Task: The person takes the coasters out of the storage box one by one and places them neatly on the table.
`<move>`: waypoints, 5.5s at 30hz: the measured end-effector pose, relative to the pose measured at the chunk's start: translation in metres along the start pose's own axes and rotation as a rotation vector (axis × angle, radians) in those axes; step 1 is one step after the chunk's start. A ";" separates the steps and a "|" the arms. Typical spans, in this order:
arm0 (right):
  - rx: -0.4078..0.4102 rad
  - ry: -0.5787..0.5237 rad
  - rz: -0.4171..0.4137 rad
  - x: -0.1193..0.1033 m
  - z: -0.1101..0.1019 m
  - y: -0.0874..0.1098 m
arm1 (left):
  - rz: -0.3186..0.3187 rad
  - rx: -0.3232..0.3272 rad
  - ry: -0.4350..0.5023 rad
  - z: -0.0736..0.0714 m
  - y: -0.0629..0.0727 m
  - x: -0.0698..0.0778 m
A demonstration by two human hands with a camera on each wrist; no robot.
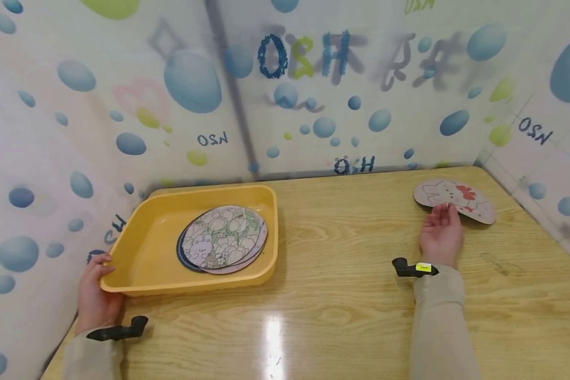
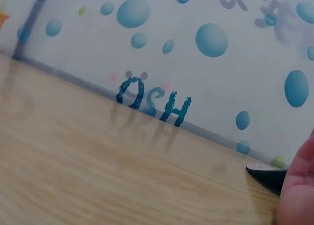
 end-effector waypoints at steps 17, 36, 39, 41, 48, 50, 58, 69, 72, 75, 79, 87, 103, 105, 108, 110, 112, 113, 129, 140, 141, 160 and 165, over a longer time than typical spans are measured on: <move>-0.054 0.319 -0.091 0.008 0.009 0.009 | 0.009 0.007 -0.012 0.001 0.001 0.001; -0.372 0.822 -0.301 0.050 0.066 0.039 | -0.019 0.013 -0.009 0.001 0.002 0.000; -0.411 0.848 -0.311 0.057 0.072 0.044 | -0.021 0.017 -0.021 0.001 0.001 0.000; -0.427 0.842 -0.300 0.063 0.076 0.048 | -0.022 0.022 -0.020 0.001 0.001 0.000; -0.472 0.887 -0.286 0.083 0.085 0.063 | -0.011 0.028 -0.011 0.000 -0.001 0.000; -0.506 0.911 -0.287 0.090 0.088 0.067 | -0.007 0.026 -0.016 0.000 -0.001 0.001; -0.625 0.966 -0.258 0.118 0.096 0.083 | -0.010 0.017 -0.015 0.001 0.001 0.001; -0.771 1.210 -0.207 0.155 0.091 0.102 | -0.002 0.028 -0.017 0.002 0.001 0.004; -0.837 1.284 -0.192 0.167 0.088 0.107 | -0.005 0.033 -0.023 0.001 0.001 0.004; -0.904 1.365 -0.183 0.179 0.085 0.112 | -0.009 0.023 -0.027 0.002 0.001 0.004; -0.985 1.517 -0.151 0.194 0.076 0.118 | -0.013 0.018 -0.026 0.002 0.001 0.004; -1.142 1.685 -0.087 0.222 0.061 0.134 | -0.019 0.034 -0.015 -0.004 0.003 0.002; -1.256 1.818 -0.043 0.261 0.040 0.172 | -0.010 0.040 -0.022 -0.001 0.003 0.002; -1.290 1.844 -0.070 0.264 0.040 0.176 | -0.012 0.033 -0.018 0.001 0.002 0.003; -1.351 1.883 -0.137 0.268 0.042 0.184 | -0.015 0.028 -0.024 0.001 0.002 0.002; -1.396 1.894 -0.192 0.271 0.045 0.190 | -0.014 0.035 -0.028 0.000 0.002 0.003; -1.431 1.897 -0.260 0.273 0.047 0.196 | -0.010 0.044 -0.038 -0.001 0.002 0.003; -1.448 1.896 -0.290 0.274 0.048 0.199 | -0.009 0.049 -0.040 -0.001 0.002 0.003; -2.099 1.972 -0.663 0.302 0.028 0.247 | -0.010 0.054 -0.040 -0.001 0.001 0.004; -2.211 2.104 -0.677 0.308 0.016 0.251 | -0.005 0.066 -0.056 0.001 0.002 0.002; -2.219 2.130 -0.673 0.308 0.014 0.251 | -0.003 0.063 -0.057 0.001 0.002 0.002; -2.208 2.334 -0.533 0.311 0.008 0.250 | -0.015 0.052 -0.066 0.001 0.000 0.004; -2.144 2.374 -0.478 0.309 0.009 0.244 | -0.011 0.049 -0.138 0.006 0.000 0.003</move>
Point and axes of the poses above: each hand's wrist, its own y-axis away from the middle knuckle, its own z-axis out of the palm, x = y × z, the point moved 9 cm from there along -y, towards the middle knuckle, and after that the axes turned 12 degrees about -z, right-handed, at the moved point
